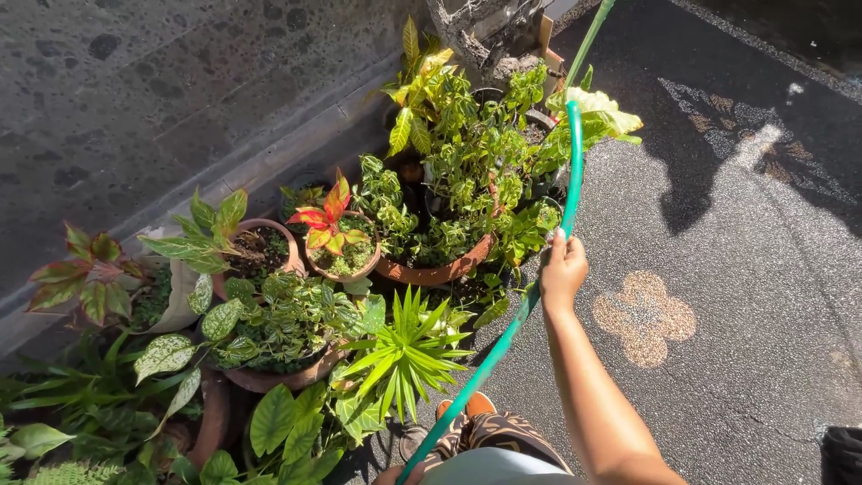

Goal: Watering a row of potted plants in an outdoor garden using a green garden hose.

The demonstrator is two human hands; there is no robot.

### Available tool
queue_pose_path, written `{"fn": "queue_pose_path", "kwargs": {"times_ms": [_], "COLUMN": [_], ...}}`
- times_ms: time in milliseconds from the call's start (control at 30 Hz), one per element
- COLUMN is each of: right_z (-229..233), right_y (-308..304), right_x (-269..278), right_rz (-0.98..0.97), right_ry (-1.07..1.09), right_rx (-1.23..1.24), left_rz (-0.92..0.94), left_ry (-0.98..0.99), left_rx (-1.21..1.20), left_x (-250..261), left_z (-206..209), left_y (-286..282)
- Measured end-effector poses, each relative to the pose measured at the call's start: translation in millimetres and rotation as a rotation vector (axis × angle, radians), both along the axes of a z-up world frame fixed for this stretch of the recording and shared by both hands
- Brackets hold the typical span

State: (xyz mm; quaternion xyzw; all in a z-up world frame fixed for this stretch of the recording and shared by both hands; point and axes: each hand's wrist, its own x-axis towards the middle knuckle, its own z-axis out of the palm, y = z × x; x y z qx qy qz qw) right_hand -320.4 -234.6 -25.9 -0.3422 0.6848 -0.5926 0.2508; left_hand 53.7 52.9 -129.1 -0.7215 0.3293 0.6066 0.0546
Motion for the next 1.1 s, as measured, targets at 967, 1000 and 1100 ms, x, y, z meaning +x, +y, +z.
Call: {"fn": "queue_pose_path", "kwargs": {"times_ms": [967, 1000, 1100], "right_z": [-28, -24, -18], "right_y": [27, 31, 33], "right_x": [-42, -41, -42], "right_rz": [-0.118, -0.121, -0.105], "right_ry": [-0.083, -0.083, -0.125], "right_rx": [0.049, 0.053, -0.028], "left_rz": [-0.043, -0.046, -0.033], "left_ry": [-0.047, -0.047, -0.052], "left_rx": [-0.094, -0.090, -0.070], "left_x": [-14, -15, -19], "left_z": [42, 41, 46], "left_y": [4, 5, 0]}}
